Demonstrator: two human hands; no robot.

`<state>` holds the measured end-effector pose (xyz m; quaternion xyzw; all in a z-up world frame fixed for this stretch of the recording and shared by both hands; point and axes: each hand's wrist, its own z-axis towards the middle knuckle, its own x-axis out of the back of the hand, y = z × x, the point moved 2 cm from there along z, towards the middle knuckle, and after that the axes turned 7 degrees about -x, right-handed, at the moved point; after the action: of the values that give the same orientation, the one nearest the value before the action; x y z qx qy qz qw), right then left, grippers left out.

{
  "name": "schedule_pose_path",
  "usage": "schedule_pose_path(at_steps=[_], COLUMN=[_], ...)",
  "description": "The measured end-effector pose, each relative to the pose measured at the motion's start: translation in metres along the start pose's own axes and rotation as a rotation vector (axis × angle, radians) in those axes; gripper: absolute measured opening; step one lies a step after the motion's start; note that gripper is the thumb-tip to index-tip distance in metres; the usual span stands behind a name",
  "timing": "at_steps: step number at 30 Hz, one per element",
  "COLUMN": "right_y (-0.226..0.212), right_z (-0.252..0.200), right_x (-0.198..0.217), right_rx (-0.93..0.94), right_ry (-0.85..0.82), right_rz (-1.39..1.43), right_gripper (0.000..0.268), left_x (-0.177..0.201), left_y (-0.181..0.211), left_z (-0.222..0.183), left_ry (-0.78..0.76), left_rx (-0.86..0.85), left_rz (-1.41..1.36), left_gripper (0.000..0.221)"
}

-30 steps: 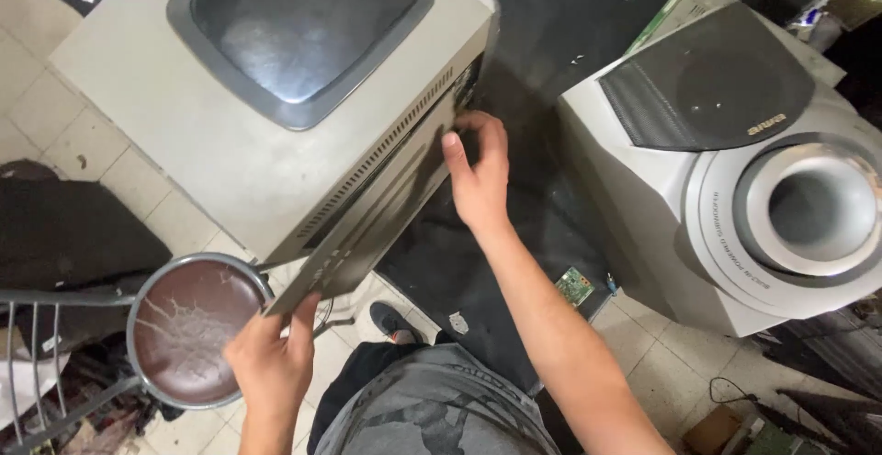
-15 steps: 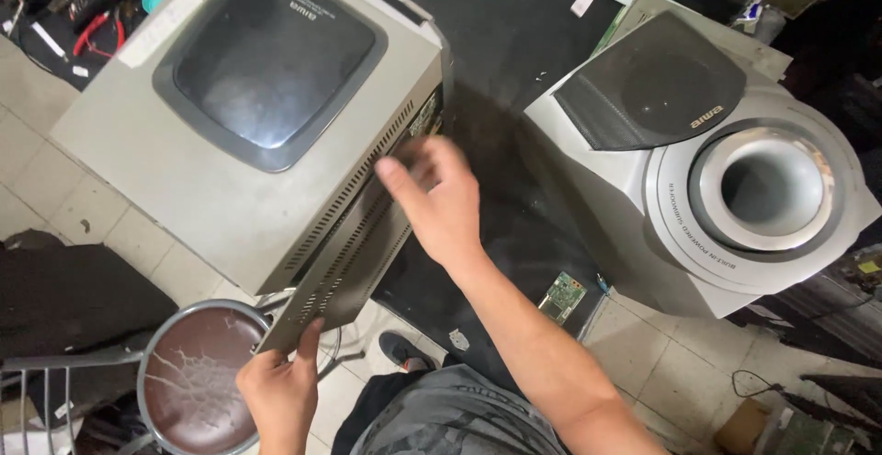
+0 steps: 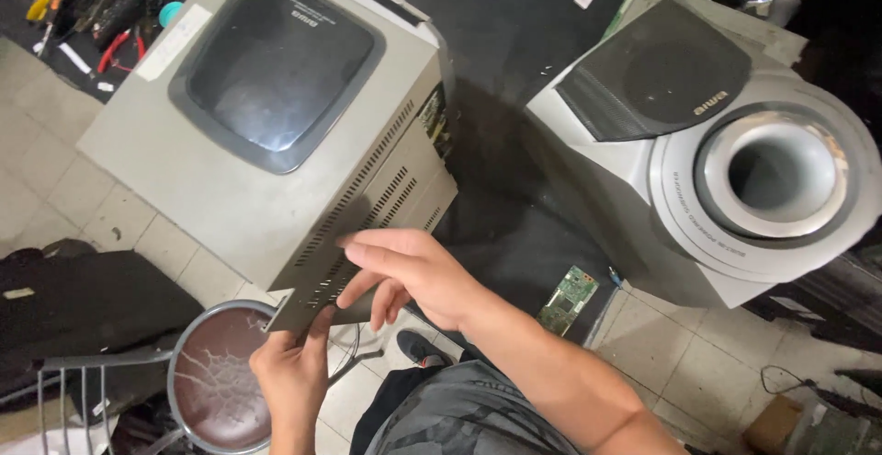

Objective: Disassembling and reassembling the outer casing of a stereo system using an electric screwdriver on a repair bench.

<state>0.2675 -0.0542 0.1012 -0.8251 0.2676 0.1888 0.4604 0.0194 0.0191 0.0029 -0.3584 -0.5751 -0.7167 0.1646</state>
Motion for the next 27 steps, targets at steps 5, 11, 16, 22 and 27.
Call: schedule_pose_path(at_steps=[5, 11, 16, 22, 27], right_y=[0.039, 0.045, 0.041, 0.051, 0.056], right_z=[0.026, 0.029, 0.03, 0.038, 0.034], right_x=[0.013, 0.001, -0.005, 0.0, -0.008], right_rx=[-0.002, 0.045, 0.108, 0.162, 0.113], right_ry=[-0.106, -0.154, -0.146, -0.131, -0.16], right_rz=[0.335, 0.4, 0.368, 0.317, 0.468], right_gripper=[0.059, 0.058, 0.049, 0.059, 0.053], left_x=[0.0, -0.004, -0.001, 0.024, 0.014], left_y=[-0.007, -0.002, -0.001, 0.022, -0.017], left_z=[0.0, 0.004, 0.014, 0.014, 0.006], left_ry=[-0.013, 0.038, 0.116, 0.091, -0.025], left_rx=[0.005, -0.011, -0.124, -0.171, -0.181], left_rz=[0.016, -0.102, -0.21, -0.269, 0.174], left_gripper=[0.031, 0.03, 0.021, 0.018, 0.042])
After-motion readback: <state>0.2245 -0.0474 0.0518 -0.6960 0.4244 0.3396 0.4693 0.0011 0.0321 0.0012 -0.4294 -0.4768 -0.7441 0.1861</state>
